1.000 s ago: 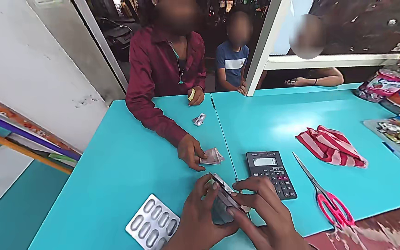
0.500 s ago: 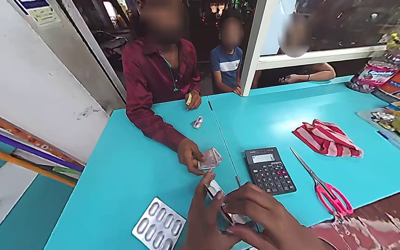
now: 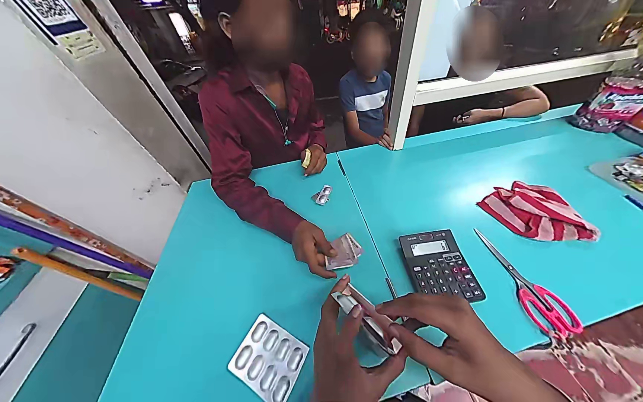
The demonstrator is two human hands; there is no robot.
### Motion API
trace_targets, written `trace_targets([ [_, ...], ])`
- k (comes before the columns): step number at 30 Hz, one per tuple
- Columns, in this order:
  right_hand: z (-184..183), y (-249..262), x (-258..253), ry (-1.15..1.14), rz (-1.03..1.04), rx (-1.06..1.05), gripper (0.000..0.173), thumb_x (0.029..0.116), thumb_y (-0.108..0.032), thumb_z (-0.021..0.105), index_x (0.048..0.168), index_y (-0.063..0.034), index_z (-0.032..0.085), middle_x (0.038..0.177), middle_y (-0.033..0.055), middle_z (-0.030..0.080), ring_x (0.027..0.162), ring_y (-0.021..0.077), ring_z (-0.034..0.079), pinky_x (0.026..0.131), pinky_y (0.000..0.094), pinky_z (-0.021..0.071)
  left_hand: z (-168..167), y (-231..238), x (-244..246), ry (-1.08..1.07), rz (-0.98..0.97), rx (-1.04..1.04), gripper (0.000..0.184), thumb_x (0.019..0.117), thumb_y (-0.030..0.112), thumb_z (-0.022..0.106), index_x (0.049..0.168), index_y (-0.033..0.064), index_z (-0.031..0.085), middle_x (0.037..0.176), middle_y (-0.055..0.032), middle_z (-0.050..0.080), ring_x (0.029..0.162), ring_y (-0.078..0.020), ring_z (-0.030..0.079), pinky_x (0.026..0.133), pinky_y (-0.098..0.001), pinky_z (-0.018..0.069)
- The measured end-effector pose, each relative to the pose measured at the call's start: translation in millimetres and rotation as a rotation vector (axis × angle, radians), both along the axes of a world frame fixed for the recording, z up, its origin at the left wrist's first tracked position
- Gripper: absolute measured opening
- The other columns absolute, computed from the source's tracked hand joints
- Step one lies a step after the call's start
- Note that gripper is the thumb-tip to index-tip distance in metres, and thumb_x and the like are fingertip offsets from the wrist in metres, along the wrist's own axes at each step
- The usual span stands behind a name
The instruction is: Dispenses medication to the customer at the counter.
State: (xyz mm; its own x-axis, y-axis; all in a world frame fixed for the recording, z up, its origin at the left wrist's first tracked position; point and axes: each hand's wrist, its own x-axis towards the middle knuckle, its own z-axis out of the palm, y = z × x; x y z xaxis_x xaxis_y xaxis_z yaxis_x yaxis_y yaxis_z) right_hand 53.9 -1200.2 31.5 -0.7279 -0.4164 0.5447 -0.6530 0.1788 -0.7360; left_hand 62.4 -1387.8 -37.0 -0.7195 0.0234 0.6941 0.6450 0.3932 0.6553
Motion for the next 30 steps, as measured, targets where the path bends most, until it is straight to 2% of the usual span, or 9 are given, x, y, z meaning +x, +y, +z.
trace_targets([
  [5, -5.7, -5.8, 3.0, 0.205, -0.151, 0.051, 0.016, 0.0999, -0.009, 0.060, 0.110, -0.0025, 0.070, 0.095, 0.0079, 0.074, 0.088, 0.0041, 0.069, 0.082, 0.0128, 0.0543, -0.5, 3.1, -0.1, 0.058, 0.036, -0.051, 0.089, 0.0754, 0.047, 0.087, 0.148, 0.0404, 0.035, 0.157, 0.0016, 0.037, 0.144, -0.0072, 0.039, 0.115, -0.0259, 0.0388],
  [9, -5.4, -8.1, 5.5, 0.316, -0.175, 0.141, 0.019, 0.1013, -0.007, 0.055, 0.114, -0.0038, 0.068, 0.108, 0.0093, 0.074, 0.104, 0.0090, 0.069, 0.095, 0.0155, 0.0515, -1.4, 3.4, 1.4, 0.055, 0.062, -0.095, 0.087, 0.0776, 0.052, 0.083, 0.148, 0.0364, 0.036, 0.155, -0.0045, 0.041, 0.143, -0.0087, 0.040, 0.115, -0.0261, 0.0378],
  [15, -4.3, -10.6, 11.0, 0.235, -0.138, 0.202, 0.036, 0.1079, -0.036, 0.050, 0.113, -0.0054, 0.068, 0.116, 0.0122, 0.072, 0.105, 0.0139, 0.069, 0.088, 0.0205, 0.0543, -5.3, 5.4, 3.6, -0.002, 0.073, -0.066, 0.094, 0.0772, 0.056, 0.081, 0.153, 0.0357, 0.029, 0.151, -0.0112, 0.048, 0.136, -0.0124, 0.051, 0.110, -0.0257, 0.0431],
  [18, -5.5, -10.7, 10.7, 0.271, -0.155, 0.210, 0.041, 0.1065, -0.042, 0.051, 0.116, -0.0062, 0.067, 0.117, 0.0128, 0.072, 0.103, 0.0146, 0.070, 0.084, 0.0210, 0.0556, -10.0, 9.3, 4.8, -0.032, 0.018, 0.044, 0.094, 0.0758, 0.054, 0.083, 0.152, 0.0304, 0.034, 0.151, -0.0095, 0.050, 0.135, -0.0116, 0.052, 0.111, -0.0265, 0.0443],
  [21, -4.3, -12.1, 11.5, 0.258, -0.107, 0.182, 0.048, 0.1074, -0.047, 0.044, 0.120, -0.0056, 0.065, 0.119, 0.0133, 0.071, 0.107, 0.0161, 0.069, 0.089, 0.0230, 0.0552, -7.7, 9.8, 8.3, -0.055, -0.012, 0.094, 0.098, 0.0778, 0.059, 0.080, 0.157, 0.0290, 0.031, 0.153, -0.0088, 0.048, 0.135, -0.0086, 0.051, 0.111, -0.0241, 0.0419],
  [24, -6.7, -16.6, 17.4, 0.319, -0.181, 0.204, 0.037, 0.1065, -0.039, 0.053, 0.126, -0.0107, 0.065, 0.118, 0.0130, 0.071, 0.102, 0.0182, 0.070, 0.083, 0.0258, 0.0574, -3.9, 13.3, 9.7, -0.081, -0.041, 0.151, 0.096, 0.0804, 0.051, 0.082, 0.158, 0.0348, 0.029, 0.154, -0.0005, 0.046, 0.133, -0.0023, 0.050, 0.110, -0.0211, 0.0425],
  [26, -10.6, -15.7, 17.7, 0.388, -0.241, 0.248, 0.026, 0.1048, -0.024, 0.056, 0.127, -0.0158, 0.067, 0.115, 0.0122, 0.072, 0.096, 0.0181, 0.071, 0.076, 0.0254, 0.0578, -4.6, 17.7, 8.8, -0.056, -0.001, 0.110, 0.102, 0.0781, 0.042, 0.084, 0.160, 0.0260, 0.025, 0.151, -0.0082, 0.048, 0.131, -0.0043, 0.053, 0.109, -0.0206, 0.0442],
  [28, -15.5, -23.7, 17.1, 0.420, -0.276, 0.236, 0.025, 0.1043, -0.019, 0.055, 0.126, -0.0164, 0.067, 0.114, 0.0112, 0.073, 0.093, 0.0171, 0.071, 0.075, 0.0241, 0.0569, -3.2, 9.0, 9.2, -0.046, 0.037, 0.044, 0.105, 0.0770, 0.042, 0.084, 0.160, 0.0213, 0.024, 0.151, -0.0123, 0.049, 0.131, -0.0049, 0.053, 0.109, -0.0206, 0.0431],
  [30, -16.6, -25.5, 18.4, 0.455, -0.329, 0.227, 0.025, 0.1034, -0.019, 0.057, 0.126, -0.0186, 0.066, 0.111, 0.0124, 0.073, 0.089, 0.0180, 0.072, 0.072, 0.0245, 0.0576, -1.0, 9.9, 9.4, -0.066, 0.044, 0.007, 0.100, 0.0792, 0.047, 0.082, 0.156, 0.0088, 0.030, 0.147, -0.0181, 0.051, 0.131, -0.0066, 0.053, 0.110, -0.0209, 0.0411],
])
